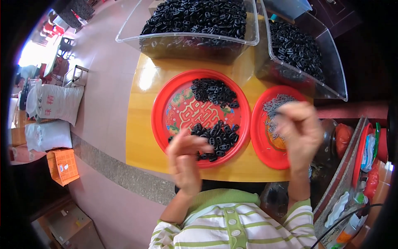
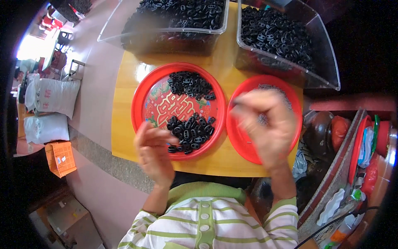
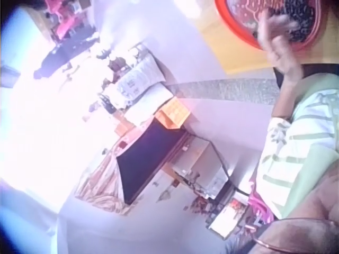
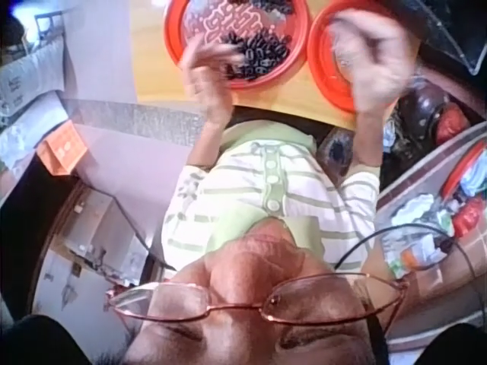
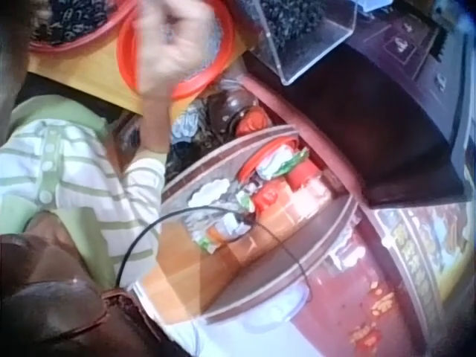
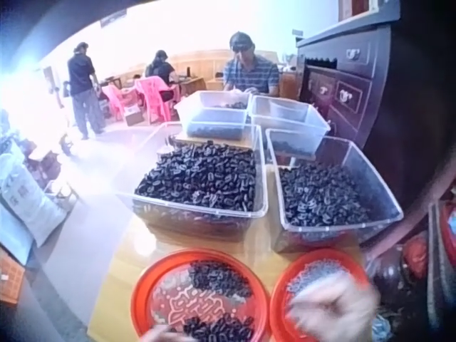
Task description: The person assembles plastic cord locks by hand, taking plastic toggle pieces and small springs from trays and inserting the springs into the plastic pieces, occasionally scooping additional pieces from plastic bins onto the trays.
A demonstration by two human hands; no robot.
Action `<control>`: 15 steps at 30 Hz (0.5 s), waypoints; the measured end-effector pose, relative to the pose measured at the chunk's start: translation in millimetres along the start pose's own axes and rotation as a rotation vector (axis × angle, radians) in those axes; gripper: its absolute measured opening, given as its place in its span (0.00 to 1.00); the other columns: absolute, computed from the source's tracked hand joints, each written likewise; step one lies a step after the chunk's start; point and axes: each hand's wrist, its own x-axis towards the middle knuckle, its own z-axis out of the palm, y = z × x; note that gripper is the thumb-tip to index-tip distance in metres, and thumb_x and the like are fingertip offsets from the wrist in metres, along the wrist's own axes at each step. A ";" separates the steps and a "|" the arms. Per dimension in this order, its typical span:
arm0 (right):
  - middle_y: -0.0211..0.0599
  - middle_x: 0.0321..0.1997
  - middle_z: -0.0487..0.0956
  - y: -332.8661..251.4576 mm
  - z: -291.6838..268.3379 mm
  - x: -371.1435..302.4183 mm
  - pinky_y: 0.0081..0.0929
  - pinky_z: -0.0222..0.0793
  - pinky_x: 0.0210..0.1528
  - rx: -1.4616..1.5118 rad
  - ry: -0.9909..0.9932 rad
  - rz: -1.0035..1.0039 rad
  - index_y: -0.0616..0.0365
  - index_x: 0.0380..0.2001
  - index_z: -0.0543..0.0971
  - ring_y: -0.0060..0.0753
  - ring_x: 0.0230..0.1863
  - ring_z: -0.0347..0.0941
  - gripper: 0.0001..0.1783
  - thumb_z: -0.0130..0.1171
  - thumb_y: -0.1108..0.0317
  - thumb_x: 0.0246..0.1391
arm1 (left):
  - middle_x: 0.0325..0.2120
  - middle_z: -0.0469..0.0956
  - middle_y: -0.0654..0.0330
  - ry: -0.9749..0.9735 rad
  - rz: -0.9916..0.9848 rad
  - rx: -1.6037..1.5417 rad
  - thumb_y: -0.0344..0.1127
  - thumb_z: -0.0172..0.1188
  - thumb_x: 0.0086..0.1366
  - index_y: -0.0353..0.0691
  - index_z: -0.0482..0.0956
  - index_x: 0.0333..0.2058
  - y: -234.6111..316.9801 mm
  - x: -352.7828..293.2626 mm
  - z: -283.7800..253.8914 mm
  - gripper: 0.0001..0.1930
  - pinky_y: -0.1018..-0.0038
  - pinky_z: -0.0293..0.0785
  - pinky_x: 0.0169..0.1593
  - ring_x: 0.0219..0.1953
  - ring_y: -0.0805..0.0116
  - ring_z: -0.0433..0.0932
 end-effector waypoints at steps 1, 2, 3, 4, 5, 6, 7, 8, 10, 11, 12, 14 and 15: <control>0.34 0.35 0.78 1.9 -14.1 15.1 0.18 0.70 0.38 -0.187 0.178 -0.138 0.61 0.33 0.78 0.21 0.35 0.73 0.09 0.62 0.81 0.47 | 0.38 0.75 0.53 0.070 0.065 0.054 0.36 0.39 0.72 0.31 0.63 0.54 0.2 4.8 -13.0 0.18 0.71 0.74 0.43 0.33 0.67 0.76; 0.31 0.36 0.78 0.9 -22.0 28.9 0.16 0.69 0.39 -0.257 0.356 -0.185 0.61 0.35 0.78 0.17 0.36 0.72 0.08 0.61 0.80 0.49 | 0.37 0.75 0.55 0.175 0.092 0.123 0.39 0.41 0.72 0.32 0.64 0.54 -0.5 7.6 -29.5 0.19 0.74 0.73 0.41 0.33 0.69 0.74; 0.29 0.37 0.78 1.7 -34.5 41.8 0.14 0.69 0.40 -0.348 0.445 -0.128 0.61 0.37 0.78 0.15 0.37 0.71 0.08 0.61 0.78 0.51 | 0.35 0.74 0.57 0.284 0.122 0.198 0.42 0.42 0.72 0.32 0.64 0.54 -0.7 8.7 -50.1 0.20 0.76 0.72 0.40 0.33 0.72 0.73; 0.28 0.38 0.78 10.4 -45.4 57.8 0.14 0.69 0.39 -0.350 0.453 -0.214 0.61 0.39 0.78 0.15 0.36 0.71 0.10 0.61 0.76 0.52 | 0.35 0.74 0.58 0.382 0.138 0.278 0.41 0.42 0.72 0.33 0.65 0.54 -0.4 8.4 -74.5 0.19 0.76 0.72 0.40 0.34 0.72 0.73; 0.27 0.38 0.78 14.8 -57.8 69.7 0.14 0.68 0.38 -0.463 0.449 -0.257 0.59 0.42 0.78 0.14 0.35 0.70 0.12 0.61 0.75 0.53 | 0.35 0.74 0.58 0.473 0.150 0.348 0.39 0.42 0.72 0.33 0.65 0.53 -2.4 7.4 -94.8 0.18 0.76 0.72 0.40 0.34 0.73 0.73; 0.26 0.38 0.78 20.1 -69.5 78.0 0.13 0.67 0.37 -0.536 0.404 -0.256 0.58 0.43 0.79 0.13 0.34 0.69 0.13 0.61 0.74 0.53 | 0.35 0.74 0.58 0.465 0.149 0.341 0.39 0.42 0.72 0.33 0.65 0.53 -3.9 3.9 -110.6 0.18 0.76 0.72 0.40 0.34 0.73 0.73; 0.25 0.37 0.78 22.1 -77.3 82.2 0.12 0.66 0.36 -0.612 0.361 -0.256 0.57 0.44 0.79 0.12 0.33 0.69 0.14 0.61 0.74 0.53 | 0.35 0.73 0.59 0.535 0.161 0.314 0.38 0.42 0.72 0.33 0.66 0.52 -6.5 0.7 -124.1 0.16 0.76 0.70 0.40 0.34 0.73 0.71; 0.25 0.37 0.78 19.8 -73.0 81.4 0.12 0.66 0.36 -0.607 0.365 -0.257 0.57 0.44 0.79 0.12 0.33 0.69 0.14 0.61 0.74 0.53 | 0.35 0.72 0.60 0.613 0.176 0.298 0.37 0.42 0.72 0.34 0.67 0.51 -8.4 -4.8 -136.1 0.15 0.75 0.69 0.40 0.35 0.74 0.69; 0.25 0.35 0.78 1.0 -66.0 72.7 0.11 0.65 0.35 -0.612 0.409 -0.183 0.56 0.44 0.80 0.11 0.31 0.67 0.14 0.61 0.73 0.52 | 0.35 0.72 0.60 0.608 0.199 0.425 0.36 0.42 0.72 0.34 0.67 0.50 -8.5 -18.6 -146.5 0.14 0.76 0.69 0.41 0.36 0.74 0.69; 0.25 0.35 0.78 -3.3 -63.6 65.4 0.11 0.65 0.35 -0.614 0.418 -0.191 0.56 0.44 0.80 0.11 0.31 0.67 0.14 0.61 0.73 0.52 | 0.36 0.72 0.61 0.602 0.206 0.544 0.35 0.42 0.72 0.34 0.67 0.50 -11.7 -21.3 -148.6 0.14 0.76 0.69 0.41 0.36 0.75 0.69; 0.25 0.34 0.78 -5.3 -59.4 53.7 0.10 0.64 0.34 -0.556 0.381 -0.152 0.57 0.43 0.80 0.12 0.31 0.67 0.13 0.61 0.73 0.52 | 0.37 0.72 0.61 0.588 0.202 0.583 0.33 0.42 0.71 0.34 0.67 0.50 -12.2 -25.4 -148.3 0.13 0.77 0.68 0.43 0.37 0.75 0.68; 0.27 0.33 0.78 -9.4 -58.5 32.3 0.12 0.65 0.33 -0.524 0.253 -0.124 0.58 0.40 0.81 0.13 0.30 0.68 0.10 0.61 0.74 0.53 | 0.37 0.72 0.61 0.565 0.175 0.649 0.33 0.43 0.71 0.34 0.67 0.50 -13.9 -24.2 -140.2 0.13 0.78 0.68 0.44 0.38 0.75 0.69; 0.30 0.33 0.78 -8.4 -53.5 22.5 0.15 0.66 0.33 -0.482 0.149 -0.160 0.58 0.38 0.81 0.16 0.30 0.70 0.08 0.61 0.74 0.52 | 0.38 0.71 0.62 0.556 0.147 0.730 0.33 0.43 0.71 0.34 0.67 0.50 -14.0 -23.9 -139.2 0.13 0.78 0.67 0.45 0.39 0.75 0.69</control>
